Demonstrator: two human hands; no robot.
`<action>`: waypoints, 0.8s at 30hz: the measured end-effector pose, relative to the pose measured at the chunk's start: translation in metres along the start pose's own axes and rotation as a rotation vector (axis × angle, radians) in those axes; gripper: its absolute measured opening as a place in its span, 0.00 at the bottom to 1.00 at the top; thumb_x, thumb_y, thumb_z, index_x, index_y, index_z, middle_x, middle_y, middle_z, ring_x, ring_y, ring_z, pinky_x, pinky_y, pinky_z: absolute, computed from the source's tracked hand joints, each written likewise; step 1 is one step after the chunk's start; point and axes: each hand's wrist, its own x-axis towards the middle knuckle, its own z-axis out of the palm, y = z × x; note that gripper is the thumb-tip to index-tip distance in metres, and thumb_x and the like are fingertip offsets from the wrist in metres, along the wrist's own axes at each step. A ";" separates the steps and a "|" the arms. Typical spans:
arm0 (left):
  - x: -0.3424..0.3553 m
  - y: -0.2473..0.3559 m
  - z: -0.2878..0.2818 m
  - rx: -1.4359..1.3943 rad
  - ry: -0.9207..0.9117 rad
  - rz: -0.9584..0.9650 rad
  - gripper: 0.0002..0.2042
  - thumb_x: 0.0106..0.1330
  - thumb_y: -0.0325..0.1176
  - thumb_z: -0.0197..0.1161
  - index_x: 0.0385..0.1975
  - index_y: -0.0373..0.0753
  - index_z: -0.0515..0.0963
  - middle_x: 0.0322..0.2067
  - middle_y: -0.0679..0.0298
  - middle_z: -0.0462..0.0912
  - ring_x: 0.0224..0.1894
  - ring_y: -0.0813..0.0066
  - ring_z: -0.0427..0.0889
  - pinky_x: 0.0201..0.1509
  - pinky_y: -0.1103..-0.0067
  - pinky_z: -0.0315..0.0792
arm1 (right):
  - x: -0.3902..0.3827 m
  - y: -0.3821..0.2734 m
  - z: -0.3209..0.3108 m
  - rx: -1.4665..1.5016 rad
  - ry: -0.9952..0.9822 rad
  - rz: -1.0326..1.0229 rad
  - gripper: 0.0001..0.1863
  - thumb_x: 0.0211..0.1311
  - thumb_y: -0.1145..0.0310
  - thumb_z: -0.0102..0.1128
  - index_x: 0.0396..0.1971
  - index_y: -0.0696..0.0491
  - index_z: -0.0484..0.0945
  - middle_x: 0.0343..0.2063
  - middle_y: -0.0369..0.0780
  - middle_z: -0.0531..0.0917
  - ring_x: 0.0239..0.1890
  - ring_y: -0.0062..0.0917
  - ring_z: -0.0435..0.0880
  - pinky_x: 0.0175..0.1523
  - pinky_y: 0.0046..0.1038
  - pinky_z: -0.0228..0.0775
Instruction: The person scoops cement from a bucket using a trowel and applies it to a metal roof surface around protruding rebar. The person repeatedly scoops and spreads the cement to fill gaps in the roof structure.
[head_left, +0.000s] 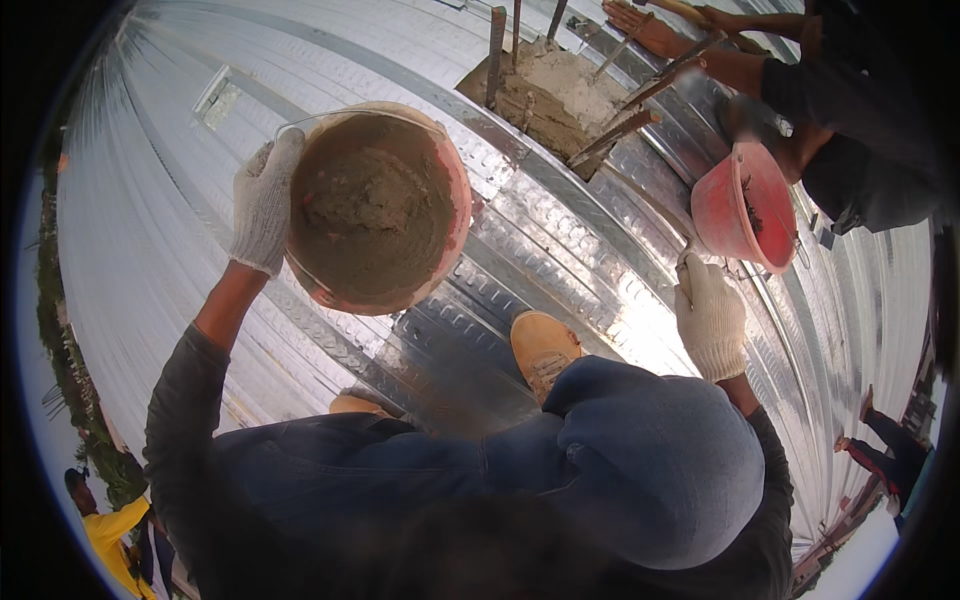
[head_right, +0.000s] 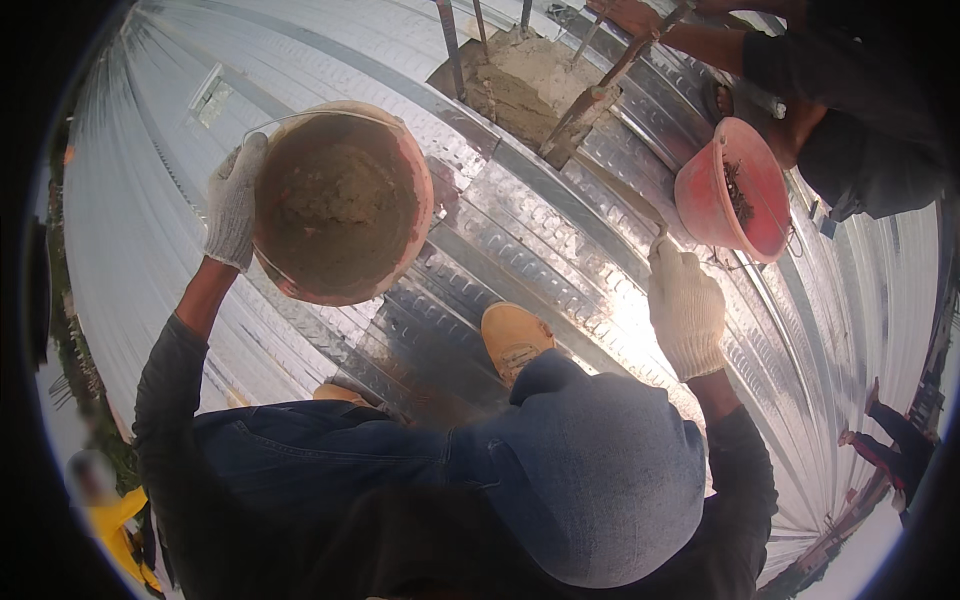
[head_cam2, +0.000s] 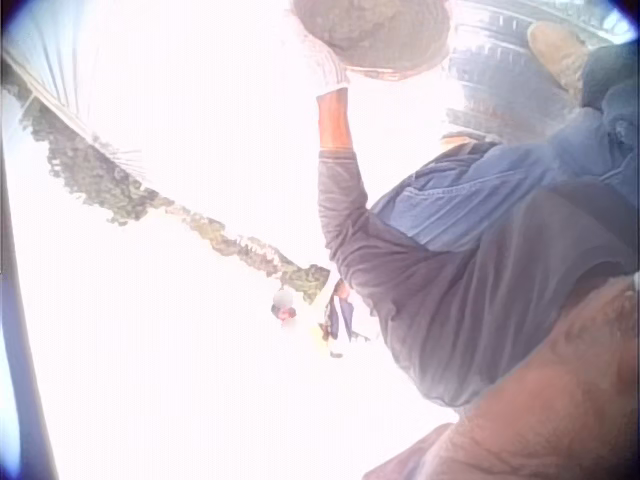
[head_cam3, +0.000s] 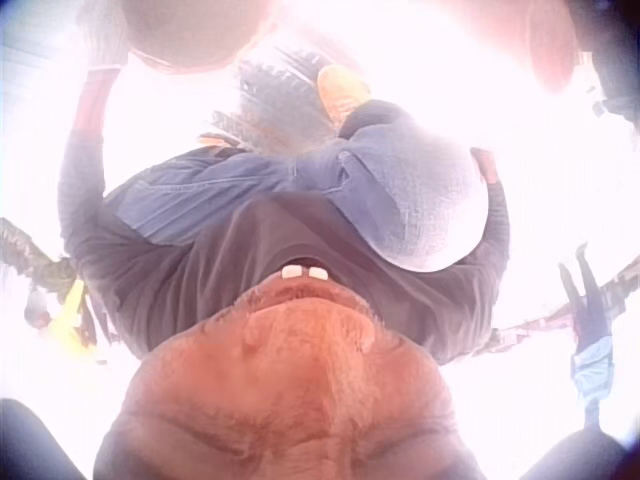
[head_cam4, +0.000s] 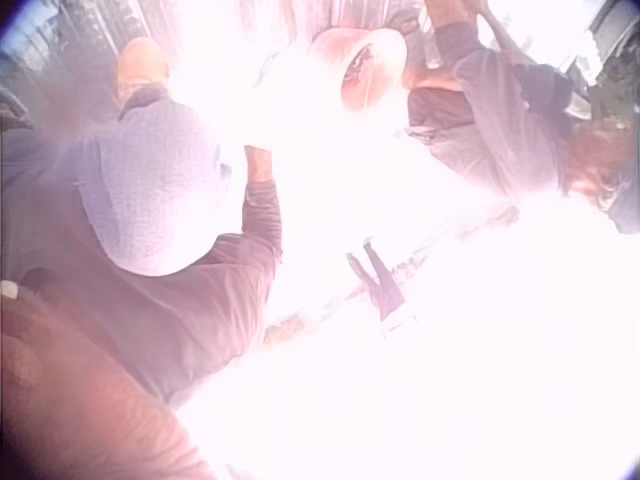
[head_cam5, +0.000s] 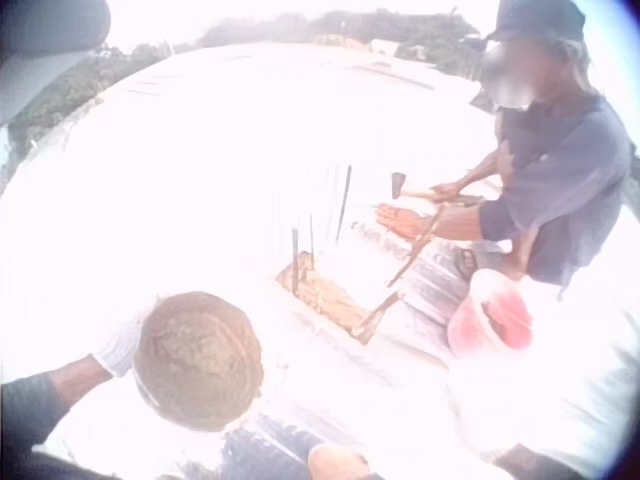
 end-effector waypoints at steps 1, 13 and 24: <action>0.003 -0.001 -0.001 -0.012 -0.006 0.016 0.27 0.85 0.57 0.69 0.57 0.34 0.91 0.41 0.67 0.89 0.43 0.79 0.85 0.50 0.79 0.81 | -0.013 -0.006 0.005 0.094 0.008 -0.024 0.15 0.76 0.67 0.71 0.59 0.49 0.83 0.42 0.47 0.89 0.38 0.47 0.94 0.43 0.45 0.87; -0.010 0.014 0.034 0.334 -0.023 0.176 0.32 0.81 0.62 0.64 0.40 0.31 0.89 0.29 0.64 0.86 0.35 0.76 0.81 0.45 0.71 0.79 | 0.086 -0.171 0.002 0.255 0.023 -0.577 0.15 0.78 0.64 0.70 0.55 0.55 0.79 0.44 0.51 0.90 0.39 0.49 0.94 0.40 0.48 0.86; -0.021 0.016 0.032 0.417 -0.005 0.227 0.35 0.82 0.65 0.56 0.40 0.31 0.88 0.27 0.55 0.86 0.32 0.63 0.86 0.45 0.62 0.80 | 0.074 -0.194 -0.035 0.051 0.025 -0.835 0.11 0.68 0.70 0.73 0.45 0.60 0.90 0.33 0.49 0.93 0.35 0.42 0.97 0.35 0.43 0.88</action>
